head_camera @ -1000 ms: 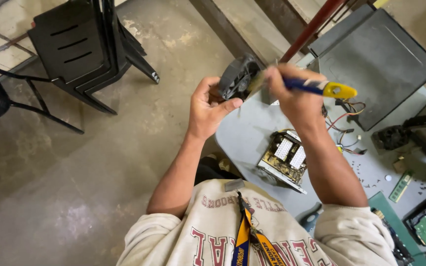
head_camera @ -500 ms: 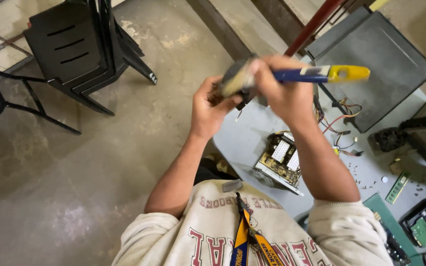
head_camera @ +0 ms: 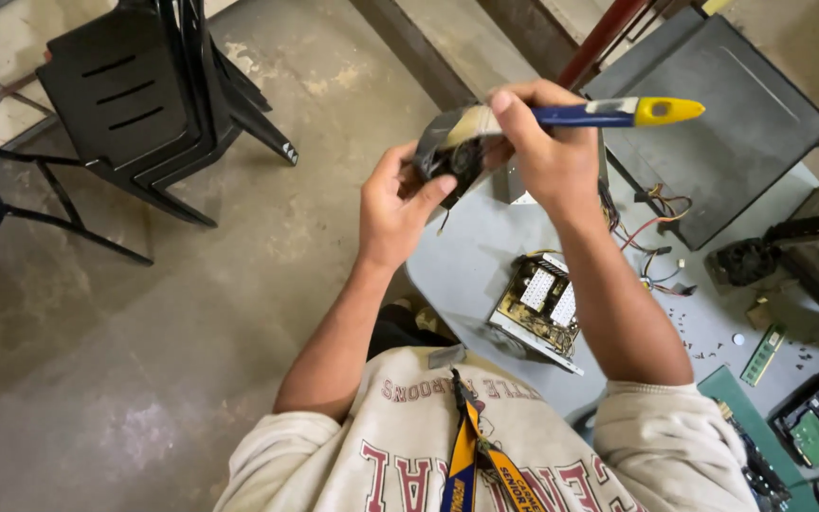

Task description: A person uses a small brush to clean dust from a computer fan and then from a metal power supply enclosure on a repair bench.

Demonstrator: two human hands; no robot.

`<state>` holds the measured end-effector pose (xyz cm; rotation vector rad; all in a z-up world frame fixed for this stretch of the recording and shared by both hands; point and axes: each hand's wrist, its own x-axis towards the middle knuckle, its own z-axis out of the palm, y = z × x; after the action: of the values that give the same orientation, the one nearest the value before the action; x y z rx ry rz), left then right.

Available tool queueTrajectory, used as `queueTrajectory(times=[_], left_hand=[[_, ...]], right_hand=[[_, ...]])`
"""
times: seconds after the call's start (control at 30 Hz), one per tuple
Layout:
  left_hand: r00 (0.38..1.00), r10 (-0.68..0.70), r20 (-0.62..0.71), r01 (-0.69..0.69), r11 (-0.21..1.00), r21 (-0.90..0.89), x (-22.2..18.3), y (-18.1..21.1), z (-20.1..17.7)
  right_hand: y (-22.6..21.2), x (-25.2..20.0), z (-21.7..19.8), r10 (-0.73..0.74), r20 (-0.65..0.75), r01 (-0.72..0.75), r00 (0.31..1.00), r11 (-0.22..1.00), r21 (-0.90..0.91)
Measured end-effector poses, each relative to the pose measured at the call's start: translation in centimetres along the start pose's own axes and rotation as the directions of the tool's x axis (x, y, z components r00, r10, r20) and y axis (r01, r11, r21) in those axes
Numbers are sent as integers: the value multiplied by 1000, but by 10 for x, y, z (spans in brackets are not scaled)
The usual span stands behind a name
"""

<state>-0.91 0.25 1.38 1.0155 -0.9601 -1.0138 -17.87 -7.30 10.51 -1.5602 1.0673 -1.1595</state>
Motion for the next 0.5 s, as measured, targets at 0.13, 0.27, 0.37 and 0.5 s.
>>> queueTrajectory(times=[0.13,0.27,0.37,0.5], left_hand=[[998,66,18,-68,991,115,7,-11,-9],[996,12,91,-7,999,-52,6,-10,-17],[989,-73,129,95,980,-173,5,-10,-32],[969,-151,198,185,969,-163,10,12,-35]], right_hand=[[-10,-7,-5,-254,471,200,845,966,162],[-13,2,-34,-227,-18,221,974,925,309],[-24,-1,-62,-387,54,376,921,915,145],[-34,-4,-84,-488,428,590,761,795,-143]])
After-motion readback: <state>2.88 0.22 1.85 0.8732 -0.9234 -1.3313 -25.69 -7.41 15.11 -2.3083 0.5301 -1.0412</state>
